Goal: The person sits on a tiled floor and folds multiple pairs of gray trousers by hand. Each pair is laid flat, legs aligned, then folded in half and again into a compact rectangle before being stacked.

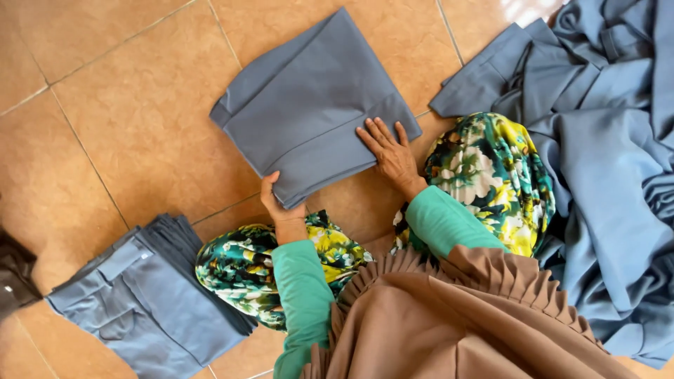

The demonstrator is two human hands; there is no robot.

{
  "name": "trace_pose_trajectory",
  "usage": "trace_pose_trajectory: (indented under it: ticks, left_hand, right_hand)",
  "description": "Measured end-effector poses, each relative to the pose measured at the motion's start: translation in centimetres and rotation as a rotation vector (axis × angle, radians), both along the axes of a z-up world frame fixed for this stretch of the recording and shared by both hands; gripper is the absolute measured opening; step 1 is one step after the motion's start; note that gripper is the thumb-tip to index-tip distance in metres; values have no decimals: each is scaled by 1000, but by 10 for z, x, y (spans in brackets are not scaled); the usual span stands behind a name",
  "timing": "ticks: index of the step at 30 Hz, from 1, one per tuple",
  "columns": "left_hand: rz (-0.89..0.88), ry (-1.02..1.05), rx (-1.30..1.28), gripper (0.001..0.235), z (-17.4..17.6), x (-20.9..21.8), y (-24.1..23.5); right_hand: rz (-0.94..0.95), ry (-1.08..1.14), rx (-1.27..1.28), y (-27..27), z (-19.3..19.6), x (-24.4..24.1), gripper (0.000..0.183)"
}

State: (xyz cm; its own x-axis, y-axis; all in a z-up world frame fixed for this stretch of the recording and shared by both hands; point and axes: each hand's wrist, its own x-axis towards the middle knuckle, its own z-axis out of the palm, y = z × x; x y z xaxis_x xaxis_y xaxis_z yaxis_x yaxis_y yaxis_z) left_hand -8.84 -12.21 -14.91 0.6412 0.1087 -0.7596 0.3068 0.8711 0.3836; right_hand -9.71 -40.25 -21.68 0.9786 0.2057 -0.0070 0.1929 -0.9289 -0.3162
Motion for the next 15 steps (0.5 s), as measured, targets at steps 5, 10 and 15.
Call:
trace_pose_trajectory:
  ticks: [5,10,15]
  left_hand:
    - [190,-268,125,68,108,2,-48]
    - [115,-449,460,67,164,40,-108]
    - [-419,-786,568,95,140,89,-159]
  right_hand:
    - [87,189,391,10,8,-7,87]
    - [-168,565,1214,14,104,10,37]
    - [-696,689,1534,-4,80,26,36]
